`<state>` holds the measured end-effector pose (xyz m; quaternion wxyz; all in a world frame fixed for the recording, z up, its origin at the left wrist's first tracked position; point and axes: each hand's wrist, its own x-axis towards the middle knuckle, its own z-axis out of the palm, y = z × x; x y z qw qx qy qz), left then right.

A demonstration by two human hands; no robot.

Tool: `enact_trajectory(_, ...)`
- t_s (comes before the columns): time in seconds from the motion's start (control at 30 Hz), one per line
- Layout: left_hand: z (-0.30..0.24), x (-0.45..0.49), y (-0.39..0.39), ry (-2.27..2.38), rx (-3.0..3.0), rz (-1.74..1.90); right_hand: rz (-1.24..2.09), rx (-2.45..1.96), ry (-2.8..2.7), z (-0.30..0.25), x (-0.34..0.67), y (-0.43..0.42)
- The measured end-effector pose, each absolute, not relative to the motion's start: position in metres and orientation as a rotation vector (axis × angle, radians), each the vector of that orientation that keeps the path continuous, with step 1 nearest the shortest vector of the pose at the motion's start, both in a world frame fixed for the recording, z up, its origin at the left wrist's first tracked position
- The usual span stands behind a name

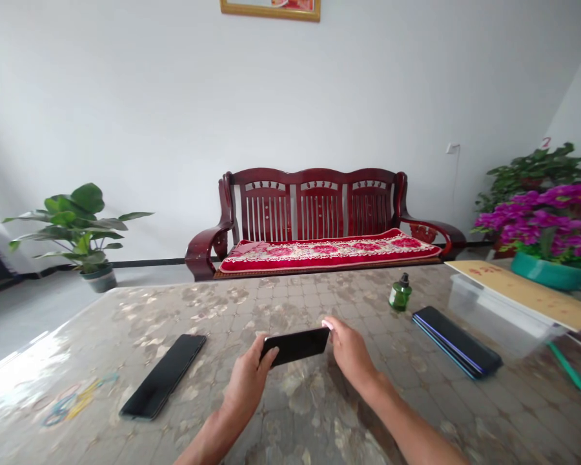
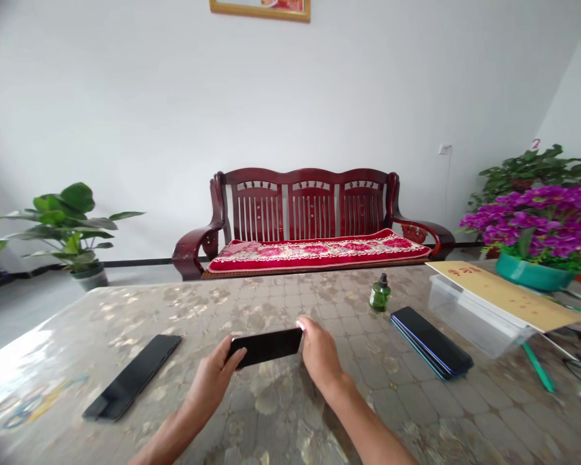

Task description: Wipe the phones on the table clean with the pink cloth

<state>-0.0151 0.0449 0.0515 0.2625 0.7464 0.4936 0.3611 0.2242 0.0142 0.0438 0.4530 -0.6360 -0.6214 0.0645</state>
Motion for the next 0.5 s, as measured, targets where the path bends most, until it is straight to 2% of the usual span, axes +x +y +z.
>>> enact_trajectory(0.1,0.045,-0.017,0.041,1.312,2.020,1.003,0.636,-1.527,-1.189,0.037,0.224,0.020)
enact_trajectory(0.17,0.041,-0.018,0.037,1.280,2.099,1.008,0.794,-1.495,-1.038,0.034,0.223,0.023)
enact_trajectory(0.33,0.039,-0.015,0.027,1.012,2.534,1.011,0.829,-1.466,-0.922,0.026,0.219,0.025)
enact_trajectory(0.5,0.039,-0.007,0.019,0.635,3.006,0.974,0.682,-1.592,-1.086,0.011,0.225,0.033)
